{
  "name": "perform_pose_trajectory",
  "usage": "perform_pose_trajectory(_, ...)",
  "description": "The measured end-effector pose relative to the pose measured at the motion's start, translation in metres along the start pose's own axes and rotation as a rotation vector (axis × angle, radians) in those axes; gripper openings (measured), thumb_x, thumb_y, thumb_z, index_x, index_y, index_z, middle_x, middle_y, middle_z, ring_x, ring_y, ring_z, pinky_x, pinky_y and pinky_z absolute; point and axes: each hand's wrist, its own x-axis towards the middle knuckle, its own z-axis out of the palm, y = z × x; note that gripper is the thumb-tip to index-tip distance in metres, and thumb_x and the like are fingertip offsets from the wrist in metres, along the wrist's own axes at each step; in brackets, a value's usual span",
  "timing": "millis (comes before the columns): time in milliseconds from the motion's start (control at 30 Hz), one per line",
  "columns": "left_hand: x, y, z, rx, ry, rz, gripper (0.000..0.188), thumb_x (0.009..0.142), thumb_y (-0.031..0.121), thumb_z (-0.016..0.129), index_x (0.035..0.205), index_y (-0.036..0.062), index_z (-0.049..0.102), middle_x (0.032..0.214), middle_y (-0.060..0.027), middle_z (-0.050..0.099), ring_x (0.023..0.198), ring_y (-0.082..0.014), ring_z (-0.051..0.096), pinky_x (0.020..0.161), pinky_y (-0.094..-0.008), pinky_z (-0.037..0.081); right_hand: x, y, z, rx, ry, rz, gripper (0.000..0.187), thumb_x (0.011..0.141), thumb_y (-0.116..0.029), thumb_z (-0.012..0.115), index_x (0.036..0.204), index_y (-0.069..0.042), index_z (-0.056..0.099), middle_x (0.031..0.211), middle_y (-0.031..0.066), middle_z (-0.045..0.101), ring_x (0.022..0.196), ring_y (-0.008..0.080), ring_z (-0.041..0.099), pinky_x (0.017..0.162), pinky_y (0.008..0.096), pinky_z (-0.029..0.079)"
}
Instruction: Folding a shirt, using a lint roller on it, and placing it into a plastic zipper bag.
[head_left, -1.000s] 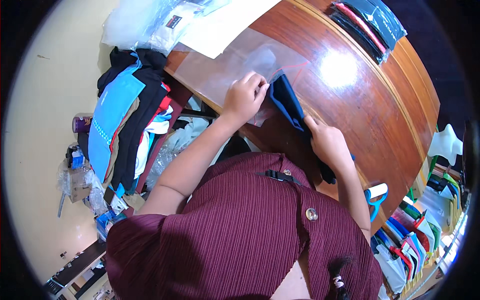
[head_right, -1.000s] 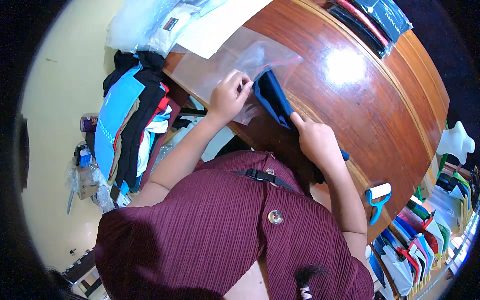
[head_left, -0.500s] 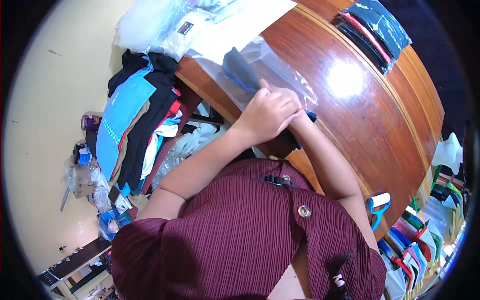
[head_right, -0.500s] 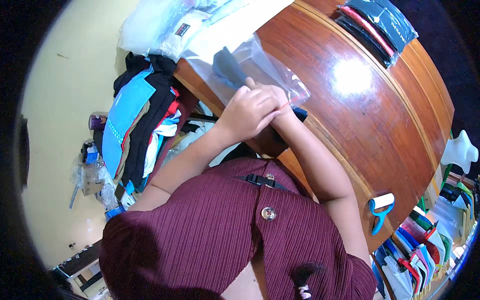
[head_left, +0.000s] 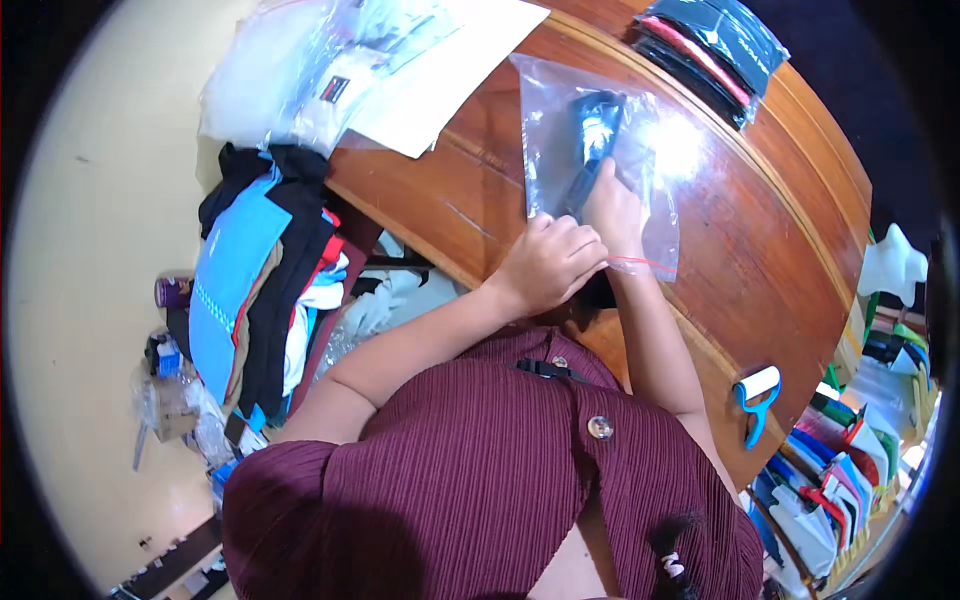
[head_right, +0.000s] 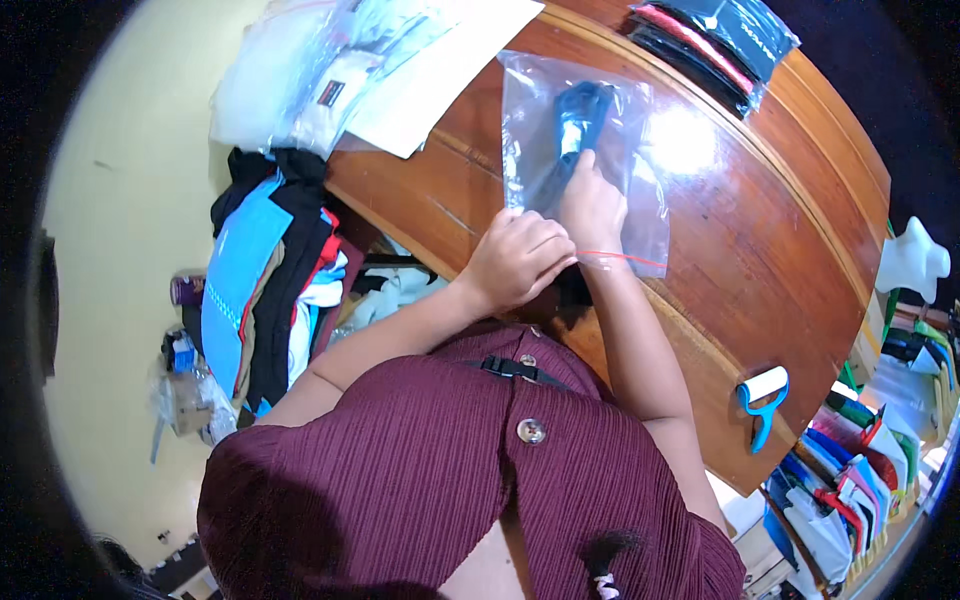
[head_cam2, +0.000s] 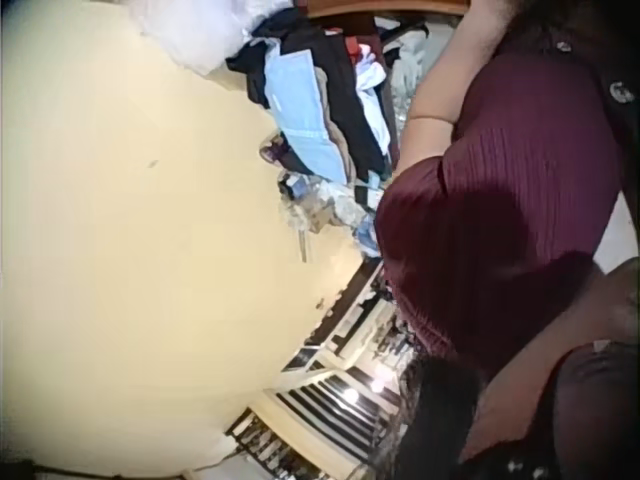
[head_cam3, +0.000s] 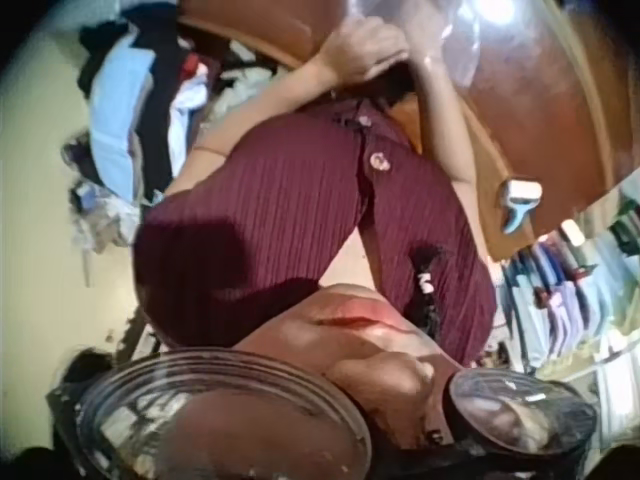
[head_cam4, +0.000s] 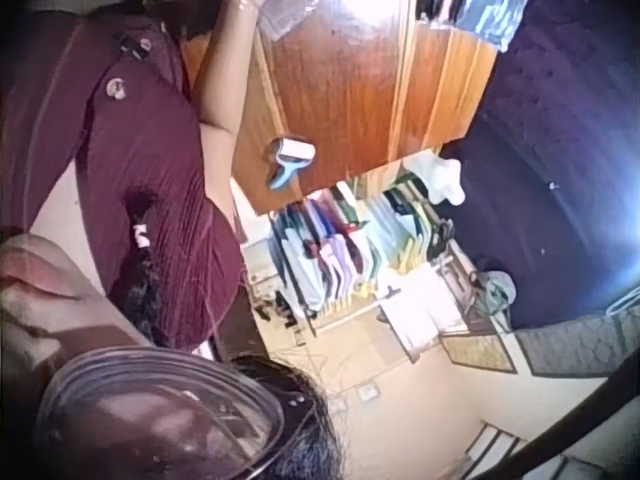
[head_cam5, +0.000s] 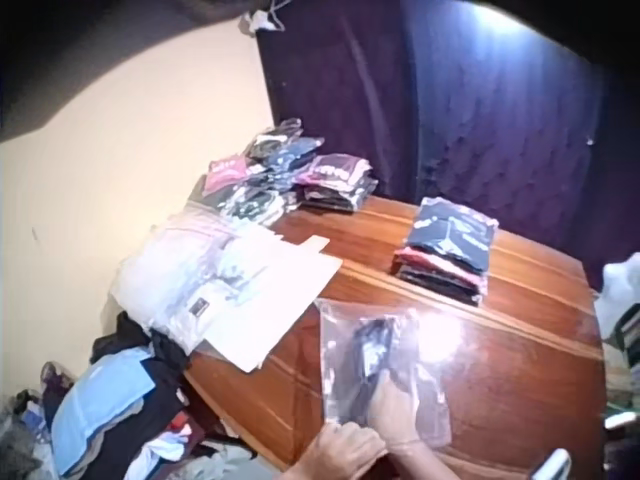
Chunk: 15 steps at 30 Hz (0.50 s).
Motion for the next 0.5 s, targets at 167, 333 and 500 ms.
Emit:
perform_pose_trajectory(167,-0.025,-0.019,0.000,0.056,0.101,-0.063,0.062,0.072,0.042,0.079,0.124,0.0230,0.051,0.115,-0.0047,0.048,0.109,-0.0273,0.048,0.088,-0.0431,0.035,0.019,-0.002,0.009,0.082,0.117,0.011,0.024,0.093,-0.016,0.049,0.112,-0.002,0.051,0.109,0.0240,0.066,0.091,0.0411,0.068,0.067,0.0498,0.056)
perform_pose_trajectory(333,-0.048,-0.039,-0.003,0.112,-0.038,-0.356,0.066,0.073,0.037,0.078,0.128,0.0195,0.045,0.118,-0.0090,0.047,0.109,-0.0309,0.049,0.091,-0.0479,0.037,-0.001,-0.003,0.003,-0.087,0.174,-0.071,0.080,0.088,-0.051,0.063,0.145,0.000,0.040,0.156,0.0213,0.032,0.146,0.0396,0.024,0.115,0.0624,0.014)
perform_pose_trajectory(500,-0.045,-0.042,-0.013,-0.143,-0.306,-0.528,0.056,0.079,0.032,0.071,0.124,0.0118,0.044,0.095,-0.0157,0.065,0.082,-0.0373,0.063,0.073,-0.0474,0.048,-0.014,-0.002,0.019,0.141,0.174,-0.212,0.066,0.093,-0.041,0.059,0.144,-0.003,0.044,0.153,0.0208,0.037,0.146,0.0364,0.027,0.117,0.0580,0.016)
